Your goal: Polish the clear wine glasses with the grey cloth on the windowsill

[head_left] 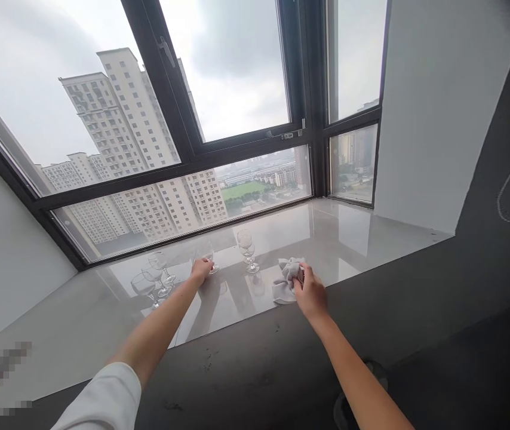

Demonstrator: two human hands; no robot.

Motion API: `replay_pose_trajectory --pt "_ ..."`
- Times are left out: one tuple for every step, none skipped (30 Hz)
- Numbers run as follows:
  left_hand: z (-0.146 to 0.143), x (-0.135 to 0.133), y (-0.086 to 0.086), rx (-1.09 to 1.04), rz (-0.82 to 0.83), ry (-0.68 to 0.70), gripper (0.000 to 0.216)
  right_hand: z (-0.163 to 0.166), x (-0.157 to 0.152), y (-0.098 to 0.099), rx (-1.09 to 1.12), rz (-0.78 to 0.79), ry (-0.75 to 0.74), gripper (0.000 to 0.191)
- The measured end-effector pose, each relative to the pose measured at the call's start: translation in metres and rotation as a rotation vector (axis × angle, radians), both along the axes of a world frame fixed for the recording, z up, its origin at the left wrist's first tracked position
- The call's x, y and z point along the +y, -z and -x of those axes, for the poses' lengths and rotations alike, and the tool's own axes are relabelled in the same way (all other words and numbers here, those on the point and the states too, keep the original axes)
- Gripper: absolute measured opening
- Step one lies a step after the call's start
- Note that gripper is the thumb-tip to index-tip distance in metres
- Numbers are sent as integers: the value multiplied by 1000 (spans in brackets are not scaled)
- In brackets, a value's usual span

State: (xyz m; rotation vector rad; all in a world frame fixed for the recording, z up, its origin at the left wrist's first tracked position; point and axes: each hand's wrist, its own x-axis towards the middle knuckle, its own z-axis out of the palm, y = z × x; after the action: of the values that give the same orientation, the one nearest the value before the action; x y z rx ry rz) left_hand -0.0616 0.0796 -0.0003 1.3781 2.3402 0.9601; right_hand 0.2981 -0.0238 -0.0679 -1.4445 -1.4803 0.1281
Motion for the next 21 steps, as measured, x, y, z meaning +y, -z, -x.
replay_pose_trajectory --pt "10 -1 0 6 -3 -38 15 0 0 0 -1 1 -2 38" --pt "19 -3 -1 14 -6 -77 13 0 0 0 -1 2 -3 38" --pt "28 -4 -1 22 -8 -115 12 0 1 0 -3 3 -3 38" --pt "36 -5 -2 30 -11 -149 10 0 1 0 -4 7 -1 38" --pt "43 -6 -2 36 -11 -179 9 -1 1 0 -5 12 2 38" --pt "49 -6 -3 40 -11 -201 8 -1 1 0 -7 17 5 38" --pt "54 -6 -4 42 -9 -216 8 -1 2 0 -8 22 7 39" --pt "58 -6 -4 43 -7 -226 9 -1 2 1 -9 24 9 39" --pt "61 -6 -5 43 -7 -234 9 -1 1 1 -11 25 11 39" --pt "63 -6 -6 44 -9 -240 9 -1 1 1 -13 27 11 39" --pt "65 -6 -6 43 -13 -246 9 -1 1 0 -15 29 10 39" --pt "67 -6 -7 43 -18 -253 9 -1 0 0 -16 34 7 38" --pt "69 -6 -8 41 -22 -260 10 -1 -1 0 -14 39 3 38" --pt "71 -6 -8 38 -25 -268 10 -1 -1 -1 -12 45 -2 38" --pt "72 -7 -8 32 -28 -277 11 -1 -1 -1 -9 48 -8 38" --pt "74 -8 -8 24 -30 -287 12 -1 -2 -1 -6 49 -12 38" --pt "75 -10 -8 15 -34 -296 13 -1 -2 -2 -3 48 -14 38" --pt "76 -12 -8 2 -39 -304 13 -1 -2 -2 -2 48 -14 38" --pt "76 -14 -8 -13 -46 -312 13 -1 -2 -2 -1 49 -14 38" --pt "75 -16 -9 -31 -53 -319 12 -1 -2 -2 -2 52 -12 39" --pt "74 -18 -9 -53 -62 -327 12 -1 -2 -2 -1 55 -9 39"
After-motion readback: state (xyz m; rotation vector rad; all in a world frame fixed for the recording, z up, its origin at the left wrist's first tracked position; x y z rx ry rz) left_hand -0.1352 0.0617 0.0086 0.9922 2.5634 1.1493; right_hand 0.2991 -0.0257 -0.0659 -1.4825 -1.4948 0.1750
